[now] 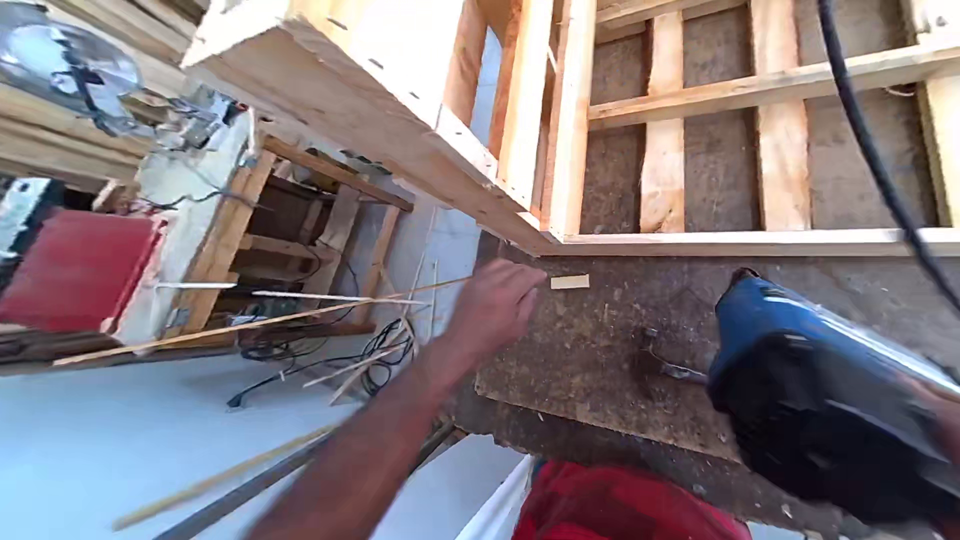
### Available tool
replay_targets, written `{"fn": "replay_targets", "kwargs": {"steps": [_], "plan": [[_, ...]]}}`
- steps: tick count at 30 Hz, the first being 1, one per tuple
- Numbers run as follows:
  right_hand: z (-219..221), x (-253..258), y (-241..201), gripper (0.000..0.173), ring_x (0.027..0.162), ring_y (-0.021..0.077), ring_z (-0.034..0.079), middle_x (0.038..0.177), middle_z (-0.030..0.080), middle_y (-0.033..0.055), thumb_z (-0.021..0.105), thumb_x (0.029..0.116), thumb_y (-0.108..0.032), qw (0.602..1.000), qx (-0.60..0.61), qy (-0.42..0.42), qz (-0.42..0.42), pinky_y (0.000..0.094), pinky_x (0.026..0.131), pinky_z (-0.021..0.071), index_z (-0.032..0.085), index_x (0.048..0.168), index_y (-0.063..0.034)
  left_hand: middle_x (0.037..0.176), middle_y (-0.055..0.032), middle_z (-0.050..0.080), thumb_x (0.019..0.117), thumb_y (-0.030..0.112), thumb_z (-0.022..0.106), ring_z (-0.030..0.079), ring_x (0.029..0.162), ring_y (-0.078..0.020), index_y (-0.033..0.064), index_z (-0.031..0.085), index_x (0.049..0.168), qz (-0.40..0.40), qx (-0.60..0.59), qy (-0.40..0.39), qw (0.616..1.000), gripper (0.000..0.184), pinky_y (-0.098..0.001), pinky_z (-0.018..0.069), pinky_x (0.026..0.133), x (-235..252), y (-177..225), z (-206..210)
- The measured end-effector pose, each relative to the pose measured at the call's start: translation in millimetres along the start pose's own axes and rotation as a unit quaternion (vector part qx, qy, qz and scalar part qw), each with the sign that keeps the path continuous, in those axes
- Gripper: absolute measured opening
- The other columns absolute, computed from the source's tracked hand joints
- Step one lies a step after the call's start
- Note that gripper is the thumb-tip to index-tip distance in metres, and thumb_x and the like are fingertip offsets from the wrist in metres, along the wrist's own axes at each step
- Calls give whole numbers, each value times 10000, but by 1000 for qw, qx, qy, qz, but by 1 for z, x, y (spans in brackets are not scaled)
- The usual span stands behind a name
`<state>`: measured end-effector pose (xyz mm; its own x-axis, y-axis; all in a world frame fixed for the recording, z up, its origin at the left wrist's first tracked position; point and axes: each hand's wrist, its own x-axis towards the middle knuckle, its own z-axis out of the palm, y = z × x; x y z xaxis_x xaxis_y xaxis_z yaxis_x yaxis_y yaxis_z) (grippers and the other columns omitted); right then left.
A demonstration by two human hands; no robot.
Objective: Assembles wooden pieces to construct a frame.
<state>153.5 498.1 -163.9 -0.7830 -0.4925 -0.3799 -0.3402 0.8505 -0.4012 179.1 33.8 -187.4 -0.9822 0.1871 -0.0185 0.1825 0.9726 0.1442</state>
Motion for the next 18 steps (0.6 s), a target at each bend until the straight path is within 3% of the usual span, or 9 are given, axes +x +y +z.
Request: {"fn": "replay_targets", "kwargs": {"steps": [1, 3, 5, 7, 9, 11, 14, 16, 18], "plan": [[15, 11, -1, 637, 944, 439, 724, 1204, 715, 196, 711, 863, -156, 997, -67, -3, 24, 663, 712, 554, 547, 1476, -99, 1378, -121, 645, 1025, 235, 602, 597, 1303, -292, 78, 637, 1368, -85, -39, -94, 991, 380, -508, 474, 1116, 6, -4, 45], [65, 26, 23, 573, 796, 389, 731, 1135, 735, 144, 683, 865, -117, 982, -179, 55, 14, 588, 582, 559, 580, 1428, -115, 1540, -163, 496, 984, 269, 689, 471, 1426, -353, 59, 494, 1506, -175, -83, -171, 966, 596, -553, 407, 1167, 20, -9, 121], [110, 30, 51, 554, 839, 360, 732, 1191, 716, 135, 686, 883, -92, 971, -217, 98, 5, 533, 638, 585, 564, 1424, -93, 1527, -145, 510, 953, 304, 723, 460, 1428, -354, 110, 504, 1513, -208, -78, -161, 962, 632, -547, 413, 1163, 28, -9, 170], [148, 30, 78, 660, 923, 365, 733, 1314, 681, 139, 727, 838, -48, 969, -203, 137, 2, 530, 721, 592, 533, 1468, -79, 1434, -126, 596, 982, 249, 677, 506, 1374, -351, 156, 627, 1414, -227, -67, -111, 965, 445, -520, 434, 1141, 27, -8, 193], [174, 30, 87, 749, 1042, 380, 711, 1436, 610, 141, 747, 819, -17, 976, -177, 124, 28, 546, 848, 576, 483, 1518, -70, 1377, -136, 633, 1002, 209, 649, 543, 1335, -348, 145, 679, 1345, -268, -101, -98, 953, 351, -522, 446, 1126, 24, -6, 194], [165, 35, 67, 731, 1155, 398, 664, 1482, 566, 147, 732, 844, -13, 981, -158, 73, 81, 565, 952, 539, 474, 1525, -75, 1332, -128, 662, 1020, 203, 631, 619, 1256, -289, 114, 665, 1344, -307, -216, -95, 922, 337, -513, 494, 1087, 23, -5, 179], [106, 48, -14, 427, 1209, 448, 624, 1382, 623, 217, 677, 912, -48, 994, -44, 85, 49, 625, 995, 504, 655, 1339, -47, 1230, -115, 710, 1000, 142, 669, 703, 1088, -218, 62, 632, 1357, -306, -482, -44, 820, 368, -458, 577, 984, 13, 4, 145], [91, 77, -75, 448, 1182, 295, 676, 1329, 679, 109, 658, 982, -265, 985, 123, 124, -16, 533, 976, 566, 622, 1394, -93, 1192, -99, 711, 939, 57, 717, 710, 1015, -194, 37, 656, 1310, -243, -589, 20, 771, 376, -406, 604, 931, 7, 17, 127], [93, 127, -121, 642, 1152, 223, 686, 1319, 670, 87, 707, 951, -467, 955, 274, 106, -46, 487, 972, 587, 553, 1464, -113, 1191, -79, 707, 922, 33, 730, 708, 991, -177, 49, 686, 1275, -187, -609, 70, 768, 356, -375, 615, 901, 11, 25, 112]]}}
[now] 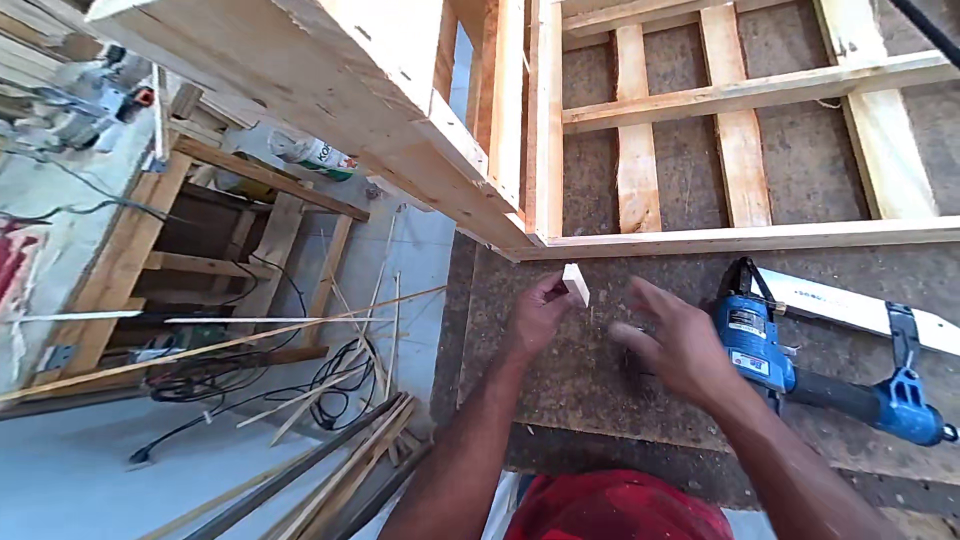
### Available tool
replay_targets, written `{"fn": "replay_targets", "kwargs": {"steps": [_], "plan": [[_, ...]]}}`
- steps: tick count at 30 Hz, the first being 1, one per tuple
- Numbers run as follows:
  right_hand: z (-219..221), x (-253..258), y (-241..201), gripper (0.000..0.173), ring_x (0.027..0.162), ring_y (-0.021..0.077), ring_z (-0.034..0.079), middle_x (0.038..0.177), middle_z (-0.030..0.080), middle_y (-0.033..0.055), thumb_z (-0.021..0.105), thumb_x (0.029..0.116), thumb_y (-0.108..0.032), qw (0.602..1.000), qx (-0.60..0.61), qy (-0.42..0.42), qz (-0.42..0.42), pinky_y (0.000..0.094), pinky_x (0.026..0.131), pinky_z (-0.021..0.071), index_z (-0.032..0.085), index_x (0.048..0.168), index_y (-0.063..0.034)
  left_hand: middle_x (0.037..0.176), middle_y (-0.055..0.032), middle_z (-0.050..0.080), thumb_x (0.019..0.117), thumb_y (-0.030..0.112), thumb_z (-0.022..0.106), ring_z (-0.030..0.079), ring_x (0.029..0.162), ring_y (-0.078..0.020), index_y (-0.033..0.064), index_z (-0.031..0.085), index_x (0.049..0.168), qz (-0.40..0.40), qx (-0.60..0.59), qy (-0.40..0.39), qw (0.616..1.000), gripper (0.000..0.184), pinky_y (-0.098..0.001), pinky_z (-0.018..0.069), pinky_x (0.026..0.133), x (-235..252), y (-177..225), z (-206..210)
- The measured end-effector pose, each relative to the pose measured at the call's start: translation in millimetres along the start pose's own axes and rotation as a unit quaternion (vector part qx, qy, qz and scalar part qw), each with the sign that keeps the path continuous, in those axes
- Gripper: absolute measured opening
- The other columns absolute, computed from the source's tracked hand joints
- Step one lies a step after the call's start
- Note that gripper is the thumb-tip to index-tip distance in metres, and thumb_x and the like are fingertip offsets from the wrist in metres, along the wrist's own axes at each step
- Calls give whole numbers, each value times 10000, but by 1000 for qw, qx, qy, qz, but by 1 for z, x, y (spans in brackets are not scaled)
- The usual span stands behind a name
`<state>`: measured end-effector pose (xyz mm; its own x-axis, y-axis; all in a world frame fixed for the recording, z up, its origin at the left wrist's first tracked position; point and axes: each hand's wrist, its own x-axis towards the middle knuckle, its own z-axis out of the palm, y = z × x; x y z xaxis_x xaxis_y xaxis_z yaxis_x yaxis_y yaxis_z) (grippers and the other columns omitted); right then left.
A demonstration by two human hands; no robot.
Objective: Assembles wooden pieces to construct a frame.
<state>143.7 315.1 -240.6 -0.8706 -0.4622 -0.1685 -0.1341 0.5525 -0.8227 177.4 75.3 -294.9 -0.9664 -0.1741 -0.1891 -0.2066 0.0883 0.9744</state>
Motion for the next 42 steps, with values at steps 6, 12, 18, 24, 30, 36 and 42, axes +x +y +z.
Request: {"fn": "replay_targets", "kwargs": {"steps": [6, 12, 18, 24, 30, 36, 42], "plan": [[34, 104, -39, 448, 1028, 97, 716, 1169, 730, 22, 792, 916, -265, 987, 111, -4, -113, 336, 941, 613, 670, 1327, -136, 1178, -68, 717, 912, 99, 770, 705, 1045, -111, 62, 735, 1205, 164, 197, 80, 963, 297, -299, 615, 922, 21, 58, -23], [56, 151, -60, 362, 963, 87, 721, 1132, 748, 33, 701, 989, -237, 966, 171, 72, -179, 313, 900, 614, 684, 1311, -72, 1074, -14, 769, 978, 148, 703, 731, 963, -56, 63, 733, 1195, 206, 265, 223, 915, 235, -263, 627, 870, 20, 63, -40], [82, 162, -48, 381, 1129, 103, 702, 1241, 732, 60, 666, 1012, -214, 955, 187, 99, -209, 343, 1024, 580, 647, 1353, -44, 1259, -118, 634, 961, 282, 722, 629, 1166, -195, 0, 571, 1321, 212, 199, 309, 905, 482, -373, 569, 961, 22, 46, -83], [65, 160, -51, 326, 926, 133, 735, 1059, 760, 62, 644, 1022, -222, 962, 67, 94, -249, 358, 873, 618, 671, 1300, -53, 1375, -141, 592, 854, 420, 826, 600, 1283, -234, -9, 325, 1474, 260, 110, 203, 937, 905, -423, 525, 1104, 54, 61, -86], [56, 159, -56, 304, 856, 172, 736, 965, 752, 64, 633, 1030, -275, 968, 9, 70, -240, 404, 798, 618, 676, 1245, -63, 1351, -112, 594, 700, 470, 913, 600, 1265, -162, 14, 317, 1474, 184, 85, 240, 949, 1078, -370, 531, 1085, 62, 62, -58], [56, 158, -60, 254, 761, 253, 710, 839, 703, 86, 584, 1053, -287, 973, -45, 66, -217, 481, 697, 598, 664, 1166, -74, 1387, -165, 516, 645, 351, 972, 570, 1296, -158, -15, 173, 1492, 196, 23, 327, 924, 1221, -336, 509, 1109, 77, 71, -26], [55, 130, -58, 611, 1024, 282, 726, 1352, 660, 101, 638, 1004, -440, 989, -87, 51, -112, 502, 851, 608, 510, 1497, -101, 1382, -162, 545, 662, 404, 946, 586, 1284, -150, -3, 189, 1502, 147, 76, 356, 920, 1202, -344, 522, 1090, 72, 78, -21]]}}
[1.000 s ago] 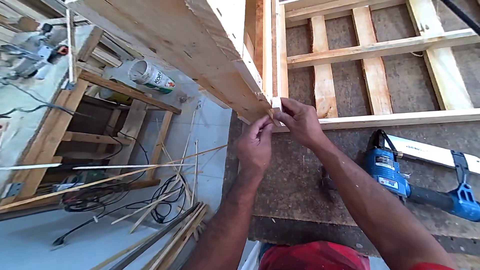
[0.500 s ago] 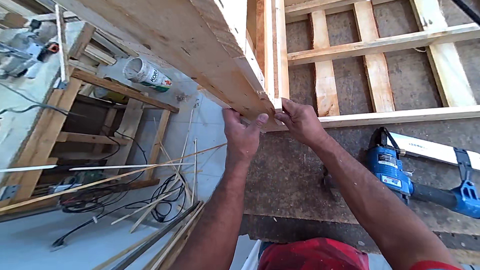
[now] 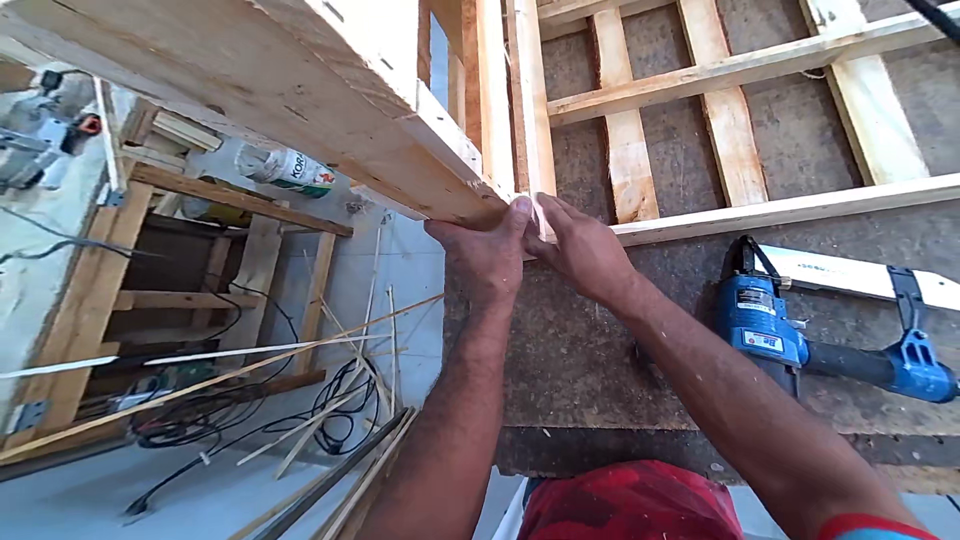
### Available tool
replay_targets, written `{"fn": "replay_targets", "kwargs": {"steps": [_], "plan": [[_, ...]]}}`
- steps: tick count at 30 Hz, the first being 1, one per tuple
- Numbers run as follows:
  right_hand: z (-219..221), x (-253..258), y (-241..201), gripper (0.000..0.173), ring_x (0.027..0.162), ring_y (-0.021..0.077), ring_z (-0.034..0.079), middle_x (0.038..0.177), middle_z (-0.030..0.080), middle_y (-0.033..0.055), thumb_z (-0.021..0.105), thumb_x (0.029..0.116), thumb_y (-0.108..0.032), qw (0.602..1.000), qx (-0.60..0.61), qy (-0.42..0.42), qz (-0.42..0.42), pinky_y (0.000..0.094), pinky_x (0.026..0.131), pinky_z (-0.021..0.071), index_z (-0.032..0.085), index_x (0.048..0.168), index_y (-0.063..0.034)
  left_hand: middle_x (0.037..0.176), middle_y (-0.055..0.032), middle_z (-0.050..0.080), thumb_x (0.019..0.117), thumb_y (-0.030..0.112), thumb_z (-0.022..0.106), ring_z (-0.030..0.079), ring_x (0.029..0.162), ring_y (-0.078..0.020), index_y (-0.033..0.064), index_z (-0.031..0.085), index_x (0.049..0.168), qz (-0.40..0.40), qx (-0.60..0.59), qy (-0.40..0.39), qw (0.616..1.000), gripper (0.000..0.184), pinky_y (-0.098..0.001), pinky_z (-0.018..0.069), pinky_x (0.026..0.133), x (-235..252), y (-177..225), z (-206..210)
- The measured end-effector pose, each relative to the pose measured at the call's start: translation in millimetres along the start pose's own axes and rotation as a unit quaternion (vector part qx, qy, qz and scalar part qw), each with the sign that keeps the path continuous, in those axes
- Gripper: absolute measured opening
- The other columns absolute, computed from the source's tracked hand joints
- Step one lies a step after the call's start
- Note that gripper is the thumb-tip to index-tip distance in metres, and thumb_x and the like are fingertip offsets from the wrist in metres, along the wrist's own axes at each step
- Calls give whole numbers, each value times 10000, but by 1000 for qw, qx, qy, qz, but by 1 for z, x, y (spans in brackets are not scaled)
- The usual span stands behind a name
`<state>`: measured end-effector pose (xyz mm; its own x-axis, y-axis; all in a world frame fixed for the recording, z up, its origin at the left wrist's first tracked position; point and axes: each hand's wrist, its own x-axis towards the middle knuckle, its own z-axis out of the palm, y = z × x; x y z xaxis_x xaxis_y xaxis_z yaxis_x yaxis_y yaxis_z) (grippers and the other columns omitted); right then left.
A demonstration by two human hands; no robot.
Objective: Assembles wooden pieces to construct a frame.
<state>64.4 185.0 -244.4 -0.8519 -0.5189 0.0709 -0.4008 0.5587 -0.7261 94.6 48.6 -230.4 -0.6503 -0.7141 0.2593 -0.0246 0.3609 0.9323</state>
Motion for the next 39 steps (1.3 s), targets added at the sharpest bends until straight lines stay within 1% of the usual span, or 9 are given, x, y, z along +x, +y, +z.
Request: {"fn": "replay_targets", "kwargs": {"steps": [3, 5, 9, 15, 22, 26, 30, 36, 39], "plan": [[2, -81, 31, 399, 948, 333, 717, 1106, 706, 128, 631, 1007, -389, 981, -107, -76, 142, 534, 763, 600, 621, 1277, -95, 1371, -149, 562, 662, 492, 935, 592, 1277, -130, -7, 221, 1495, 24, 38, 4, 999, 1206, -327, 515, 1093, 0, -3, -1], [12, -145, 65, 294, 1143, 403, 636, 1176, 670, 202, 626, 984, -246, 931, -181, -211, 237, 575, 934, 537, 668, 1193, -44, 1366, -154, 564, 642, 535, 934, 591, 1276, -135, -23, 240, 1485, 45, 41, 9, 998, 1226, -325, 511, 1095, 2, -7, -2], [38, -204, 95, 245, 1171, 423, 611, 1189, 657, 229, 541, 963, -21, 907, -269, -252, 203, 557, 969, 509, 661, 1170, 31, 1384, -191, 536, 687, 564, 902, 575, 1291, -164, -55, 240, 1482, 72, 66, 3, 995, 1205, -332, 499, 1104, 2, -11, -4], [37, -194, 104, 335, 1143, 398, 646, 1248, 634, 220, 587, 1017, -237, 933, -153, -260, 195, 545, 970, 530, 601, 1252, 2, 1366, -166, 558, 692, 539, 906, 593, 1268, -152, -18, 243, 1489, 43, 75, 3, 996, 1176, -341, 513, 1088, 0, -6, -4], [9, -151, 50, 369, 876, 254, 720, 1103, 709, 117, 550, 1028, -267, 989, 79, -6, 127, 488, 775, 611, 613, 1332, -67, 1376, -158, 559, 667, 579, 899, 590, 1271, -159, -6, 247, 1498, 47, 66, 11, 997, 1208, -350, 511, 1088, 0, -10, -3], [-21, -94, 3, 434, 470, 132, 568, 698, 616, 1, 362, 1104, -437, 921, 348, 165, 63, 332, 412, 546, 605, 1234, -102, 1389, -175, 539, 686, 546, 906, 582, 1281, -160, -28, 226, 1499, 63, 43, 5, 997, 1205, -341, 506, 1099, 1, -12, -2], [-46, -48, -18, 437, 456, 155, 545, 703, 610, 43, 341, 1117, -398, 858, 483, 167, 39, 317, 392, 523, 606, 1194, -60, 1368, -167, 549, 665, 559, 914, 596, 1259, -161, -21, 218, 1498, 61, 15, 3, 998, 1231, -351, 522, 1084, 2, -12, 0], [-40, -27, -4, 501, 421, 178, 531, 638, 588, 77, 304, 1128, -410, 876, 467, 57, 108, 326, 382, 500, 613, 996, -39, 1343, -174, 558, 686, 611, 879, 607, 1231, -162, -45, 228, 1486, 86, 42, 7, 995, 1222, -350, 528, 1066, 3, -16, 0], [-47, -32, -7, 472, 439, 164, 528, 684, 594, 57, 307, 1125, -386, 856, 496, 111, 91, 321, 390, 513, 631, 1133, -44, 1343, -175, 561, 692, 542, 905, 613, 1230, -162, -43, 219, 1488, 78, 27, 7, 997, 1203, -348, 531, 1069, 2, -16, 0]]}}
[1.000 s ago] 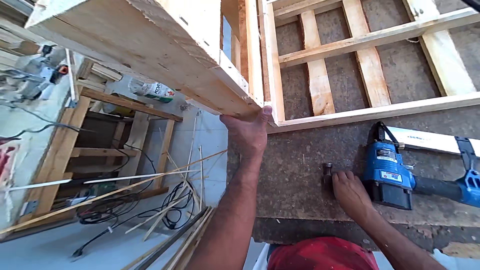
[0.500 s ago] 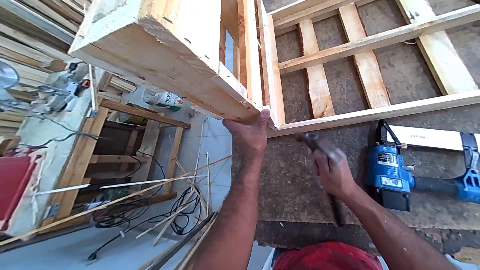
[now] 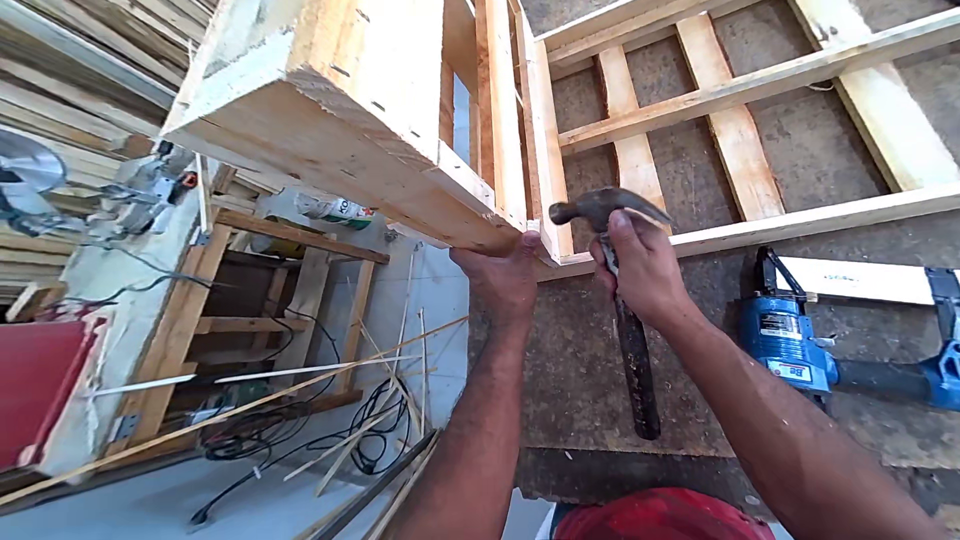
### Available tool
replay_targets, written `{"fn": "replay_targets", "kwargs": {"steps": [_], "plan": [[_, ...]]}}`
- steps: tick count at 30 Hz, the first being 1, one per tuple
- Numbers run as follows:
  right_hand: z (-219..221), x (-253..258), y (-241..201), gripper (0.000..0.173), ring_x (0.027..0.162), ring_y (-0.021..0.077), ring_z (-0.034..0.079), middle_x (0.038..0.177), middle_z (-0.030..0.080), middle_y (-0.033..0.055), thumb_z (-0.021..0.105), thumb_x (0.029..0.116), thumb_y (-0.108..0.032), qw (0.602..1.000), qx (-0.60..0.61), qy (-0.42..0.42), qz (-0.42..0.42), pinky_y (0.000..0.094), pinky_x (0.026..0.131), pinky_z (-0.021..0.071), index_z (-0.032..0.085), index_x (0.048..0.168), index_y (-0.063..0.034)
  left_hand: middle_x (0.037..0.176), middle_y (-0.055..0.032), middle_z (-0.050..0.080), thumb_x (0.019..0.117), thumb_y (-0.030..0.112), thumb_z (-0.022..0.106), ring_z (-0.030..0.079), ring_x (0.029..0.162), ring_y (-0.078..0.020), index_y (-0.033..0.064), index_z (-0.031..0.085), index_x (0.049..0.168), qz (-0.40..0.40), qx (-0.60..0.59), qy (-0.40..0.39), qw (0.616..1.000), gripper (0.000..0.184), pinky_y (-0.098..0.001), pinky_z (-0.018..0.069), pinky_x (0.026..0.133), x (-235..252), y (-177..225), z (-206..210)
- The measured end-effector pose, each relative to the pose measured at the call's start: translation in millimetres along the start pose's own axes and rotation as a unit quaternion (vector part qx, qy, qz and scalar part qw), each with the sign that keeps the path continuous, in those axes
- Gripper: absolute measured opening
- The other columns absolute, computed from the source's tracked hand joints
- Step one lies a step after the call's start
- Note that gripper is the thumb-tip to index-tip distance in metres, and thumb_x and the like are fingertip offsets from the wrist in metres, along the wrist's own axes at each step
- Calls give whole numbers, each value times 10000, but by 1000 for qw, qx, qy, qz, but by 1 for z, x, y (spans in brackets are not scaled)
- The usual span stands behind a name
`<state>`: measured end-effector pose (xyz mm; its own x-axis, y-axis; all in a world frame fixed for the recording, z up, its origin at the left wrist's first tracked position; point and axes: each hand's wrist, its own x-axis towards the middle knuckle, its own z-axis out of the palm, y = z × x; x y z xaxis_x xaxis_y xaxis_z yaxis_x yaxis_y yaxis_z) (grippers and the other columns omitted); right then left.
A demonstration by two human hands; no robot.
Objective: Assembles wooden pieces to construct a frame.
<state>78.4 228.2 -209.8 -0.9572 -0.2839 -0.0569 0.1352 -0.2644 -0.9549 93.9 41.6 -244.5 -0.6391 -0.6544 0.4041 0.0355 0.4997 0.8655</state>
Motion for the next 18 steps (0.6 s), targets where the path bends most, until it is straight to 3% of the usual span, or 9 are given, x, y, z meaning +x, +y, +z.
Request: {"fn": "replay_targets", "kwargs": {"steps": [2, 5, 7, 12, 16, 18], "plan": [[3, 1, -3, 486, 422, 160, 528, 677, 594, 52, 288, 1127, -390, 999, 30, 28, -30, 328, 369, 520, 616, 1161, -33, 1368, -182, 544, 686, 553, 904, 595, 1256, -164, -44, 204, 1495, -2, -2, 1, 1000, 1224, -343, 522, 1077, 0, -2, 1], [11, 7, 4, 512, 425, 160, 529, 642, 584, 48, 275, 1127, -425, 999, -29, -12, 35, 331, 391, 512, 610, 1049, -46, 1404, -190, 504, 677, 522, 918, 560, 1298, -174, -40, 167, 1510, 3, -32, 1, 999, 1255, -346, 502, 1102, 0, -6, 1], [6, 14, 3, 537, 430, 163, 531, 641, 579, 55, 265, 1130, -436, 995, -51, -45, 72, 322, 393, 508, 627, 1059, -46, 1403, -189, 502, 680, 539, 916, 565, 1296, -178, -40, 158, 1504, 21, -65, -5, 998, 1260, -355, 512, 1100, 1, -8, 4], [3, 15, -1, 515, 417, 165, 526, 625, 570, 61, 272, 1134, -408, 994, -56, -63, 66, 315, 381, 501, 617, 1028, -41, 1407, -198, 492, 653, 630, 898, 565, 1298, -177, -61, 135, 1502, 54, -53, -26, 997, 1333, -356, 513, 1104, 0, -13, -1], [2, 17, -6, 502, 425, 180, 533, 651, 581, 60, 286, 1133, -407, 992, -95, -70, 53, 332, 384, 510, 618, 1015, -50, 1484, -206, 439, 522, 354, 1023, 508, 1367, -186, -15, 113, 1531, 22, 3, -52, 998, 1408, -355, 449, 1160, 0, -12, -9], [2, 19, -7, 503, 428, 187, 537, 663, 589, 60, 290, 1131, -418, 990, -107, -72, 54, 337, 383, 512, 623, 1020, -58, 1486, -220, 438, 497, 356, 1031, 507, 1372, -198, -25, 104, 1531, 32, 32, -42, 998, 1440, -356, 446, 1162, -1, -15, -9]]}}
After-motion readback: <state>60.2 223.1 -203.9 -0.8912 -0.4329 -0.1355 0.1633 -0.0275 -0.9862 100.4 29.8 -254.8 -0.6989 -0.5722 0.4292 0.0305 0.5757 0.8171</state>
